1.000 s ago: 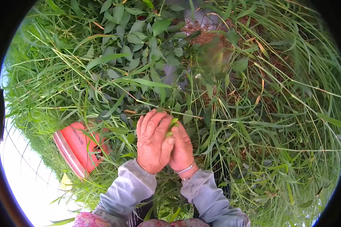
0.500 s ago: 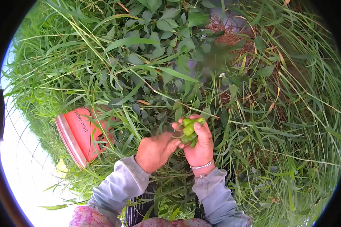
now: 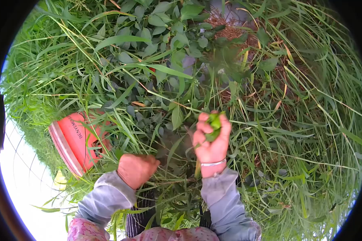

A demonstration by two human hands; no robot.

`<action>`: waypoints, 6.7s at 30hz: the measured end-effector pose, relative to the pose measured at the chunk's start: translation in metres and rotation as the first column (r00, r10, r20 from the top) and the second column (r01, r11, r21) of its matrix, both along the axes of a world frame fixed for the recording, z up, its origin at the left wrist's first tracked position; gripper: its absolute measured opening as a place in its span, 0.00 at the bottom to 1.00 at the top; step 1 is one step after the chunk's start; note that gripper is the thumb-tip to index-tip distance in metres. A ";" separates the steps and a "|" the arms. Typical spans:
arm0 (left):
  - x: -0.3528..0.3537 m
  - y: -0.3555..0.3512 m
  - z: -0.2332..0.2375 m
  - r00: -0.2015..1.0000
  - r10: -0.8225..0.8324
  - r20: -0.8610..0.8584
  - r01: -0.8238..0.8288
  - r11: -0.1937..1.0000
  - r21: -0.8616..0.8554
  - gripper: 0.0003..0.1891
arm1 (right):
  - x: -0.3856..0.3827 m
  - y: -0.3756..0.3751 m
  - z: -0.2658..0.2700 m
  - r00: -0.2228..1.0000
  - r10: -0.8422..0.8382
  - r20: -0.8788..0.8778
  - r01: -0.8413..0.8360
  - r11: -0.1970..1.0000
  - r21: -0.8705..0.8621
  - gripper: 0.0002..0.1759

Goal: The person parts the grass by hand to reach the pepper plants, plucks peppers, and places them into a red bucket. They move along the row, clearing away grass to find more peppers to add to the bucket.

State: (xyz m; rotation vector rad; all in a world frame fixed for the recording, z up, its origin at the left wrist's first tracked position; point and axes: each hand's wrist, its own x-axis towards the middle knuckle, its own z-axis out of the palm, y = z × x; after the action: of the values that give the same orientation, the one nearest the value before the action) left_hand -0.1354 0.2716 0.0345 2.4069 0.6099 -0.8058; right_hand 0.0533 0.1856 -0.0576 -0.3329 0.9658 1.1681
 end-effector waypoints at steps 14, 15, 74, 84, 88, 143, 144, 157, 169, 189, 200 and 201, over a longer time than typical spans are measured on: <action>-0.002 0.143 -0.095 0.580 -0.208 -0.788 0.292 0.956 -0.038 0.28 | -0.028 0.003 0.019 0.888 0.386 0.250 -0.432 0.887 0.166 0.13; -0.012 0.140 -0.089 0.542 -0.167 -0.823 0.152 0.983 -0.100 0.27 | -0.031 0.003 0.018 0.872 0.420 0.253 -0.465 0.871 0.157 0.12; -0.009 0.155 -0.181 0.954 0.010 -0.299 0.040 0.986 0.160 0.26 | -0.087 0.017 0.021 -0.802 0.382 0.459 -0.568 -0.252 -0.784 0.43; -0.007 0.071 -0.169 0.733 0.637 0.239 -0.636 0.766 -0.091 0.34 | -0.081 0.015 0.022 -0.783 0.403 0.474 -0.593 -0.252 -0.765 0.42; -0.006 0.076 -0.228 0.578 0.802 0.151 -0.733 0.591 -0.336 0.28 | -0.082 0.016 0.025 -0.786 0.405 0.467 -0.588 -0.259 -0.766 0.41; -0.001 -0.004 0.008 0.474 0.646 0.599 -0.790 0.612 -0.036 0.39 | -0.004 0.020 -0.002 0.729 0.660 0.183 -0.680 0.729 0.081 0.13; -0.007 -0.011 0.005 0.435 0.642 0.631 -0.778 0.621 -0.095 0.36 | -0.005 0.020 -0.002 0.729 0.662 0.174 -0.680 0.731 0.064 0.13; 0.015 -0.003 -0.035 0.430 0.902 0.035 -0.756 0.380 -0.533 0.10 | -0.003 0.021 -0.003 0.657 0.698 0.286 -0.743 0.663 0.088 0.15; 0.007 0.000 0.011 0.577 0.334 -0.745 -0.696 -0.276 -0.663 0.16 | 0.000 0.017 -0.005 0.637 0.713 0.293 -0.755 0.653 0.053 0.11; 0.045 0.101 -0.245 -0.179 0.974 0.138 -0.696 -0.026 -0.718 0.17 | 0.005 -0.024 -0.018 0.696 0.680 0.230 -0.698 0.717 -0.005 0.20; 0.007 0.124 -0.178 0.010 0.845 -0.534 -0.891 -0.234 -0.388 0.17 | 0.008 -0.015 -0.013 0.598 0.757 0.263 -0.782 0.623 -0.014 0.17; -0.002 0.127 -0.155 0.099 0.846 -0.524 -0.842 -0.210 -0.498 0.16 | 0.006 -0.013 -0.010 0.587 0.764 0.267 -0.783 0.620 -0.054 0.17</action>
State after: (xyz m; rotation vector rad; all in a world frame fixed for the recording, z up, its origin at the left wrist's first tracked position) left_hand -0.1377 0.3985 -0.1207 0.6769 1.3756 -0.2156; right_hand 0.0589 0.1729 -0.0678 -0.9031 0.5128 1.8987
